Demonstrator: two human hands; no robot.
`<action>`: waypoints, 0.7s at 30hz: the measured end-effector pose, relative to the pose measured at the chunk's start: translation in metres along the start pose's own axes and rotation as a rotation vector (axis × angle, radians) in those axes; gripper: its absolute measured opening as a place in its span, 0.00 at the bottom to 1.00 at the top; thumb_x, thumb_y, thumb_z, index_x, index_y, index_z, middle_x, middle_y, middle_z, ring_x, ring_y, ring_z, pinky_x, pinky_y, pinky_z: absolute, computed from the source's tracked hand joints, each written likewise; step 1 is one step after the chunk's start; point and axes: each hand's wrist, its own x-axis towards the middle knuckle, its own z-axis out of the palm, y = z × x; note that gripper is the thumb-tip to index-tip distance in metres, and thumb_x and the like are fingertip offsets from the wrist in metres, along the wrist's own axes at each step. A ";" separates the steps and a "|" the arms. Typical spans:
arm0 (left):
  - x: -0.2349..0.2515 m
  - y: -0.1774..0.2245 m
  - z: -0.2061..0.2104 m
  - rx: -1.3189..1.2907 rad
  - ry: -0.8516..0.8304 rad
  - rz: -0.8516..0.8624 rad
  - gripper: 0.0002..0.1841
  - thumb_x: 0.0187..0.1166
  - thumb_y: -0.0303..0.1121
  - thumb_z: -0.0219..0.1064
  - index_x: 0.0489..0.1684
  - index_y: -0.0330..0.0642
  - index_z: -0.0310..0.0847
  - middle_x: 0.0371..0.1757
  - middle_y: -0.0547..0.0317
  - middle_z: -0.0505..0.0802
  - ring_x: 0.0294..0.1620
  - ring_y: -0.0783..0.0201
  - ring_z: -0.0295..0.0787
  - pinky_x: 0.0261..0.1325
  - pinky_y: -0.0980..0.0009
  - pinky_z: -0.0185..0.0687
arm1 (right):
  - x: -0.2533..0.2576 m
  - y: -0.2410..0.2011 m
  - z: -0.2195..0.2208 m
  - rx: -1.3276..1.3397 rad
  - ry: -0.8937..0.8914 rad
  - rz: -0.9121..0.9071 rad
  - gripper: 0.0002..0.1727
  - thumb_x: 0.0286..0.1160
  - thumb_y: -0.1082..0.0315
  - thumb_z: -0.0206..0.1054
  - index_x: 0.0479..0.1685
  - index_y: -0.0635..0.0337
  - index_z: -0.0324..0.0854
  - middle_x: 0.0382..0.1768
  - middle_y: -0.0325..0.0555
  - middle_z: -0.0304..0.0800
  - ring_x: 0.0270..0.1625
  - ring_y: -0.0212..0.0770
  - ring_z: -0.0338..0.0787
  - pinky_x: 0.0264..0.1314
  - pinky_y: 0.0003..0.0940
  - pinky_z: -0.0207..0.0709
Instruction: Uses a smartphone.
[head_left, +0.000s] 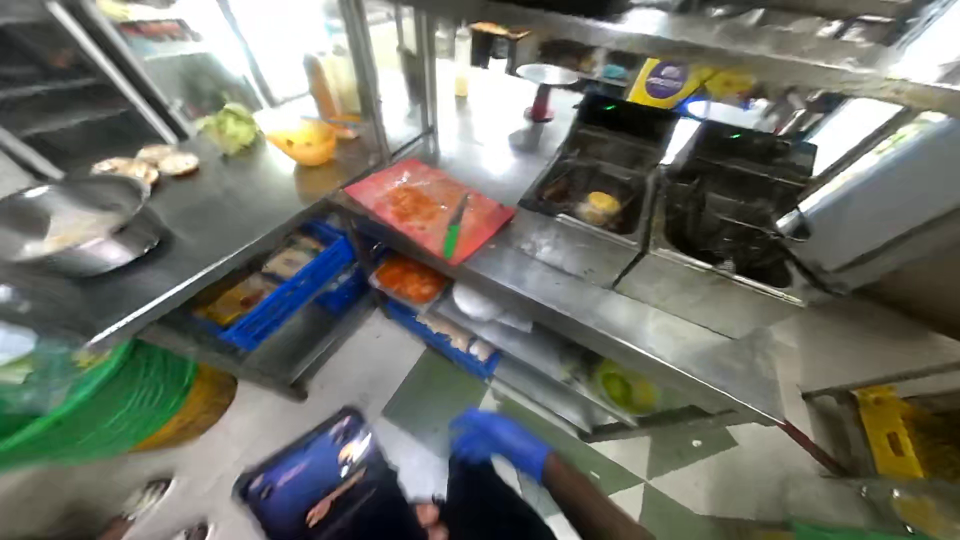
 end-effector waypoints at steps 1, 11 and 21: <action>-0.009 0.007 -0.002 0.017 0.086 -0.049 0.41 0.75 0.73 0.53 0.69 0.44 0.79 0.61 0.35 0.90 0.62 0.36 0.88 0.61 0.38 0.85 | -0.006 -0.016 -0.006 0.053 0.040 -0.043 0.30 0.93 0.49 0.40 0.73 0.63 0.76 0.52 0.53 0.93 0.51 0.45 0.94 0.56 0.42 0.86; 0.042 -0.003 0.012 -0.053 0.084 0.089 0.48 0.75 0.77 0.46 0.75 0.41 0.77 0.63 0.25 0.87 0.64 0.29 0.86 0.65 0.34 0.80 | 0.049 -0.204 -0.119 0.460 0.212 -0.463 0.38 0.86 0.34 0.32 0.75 0.49 0.72 0.60 0.50 0.90 0.61 0.51 0.92 0.63 0.50 0.85; 0.107 -0.034 0.048 -0.060 0.102 0.222 0.44 0.77 0.75 0.43 0.74 0.46 0.77 0.63 0.27 0.87 0.64 0.30 0.86 0.66 0.34 0.80 | 0.075 -0.296 -0.147 0.796 0.086 -0.627 0.48 0.81 0.26 0.27 0.86 0.55 0.52 0.81 0.57 0.73 0.80 0.54 0.78 0.80 0.51 0.74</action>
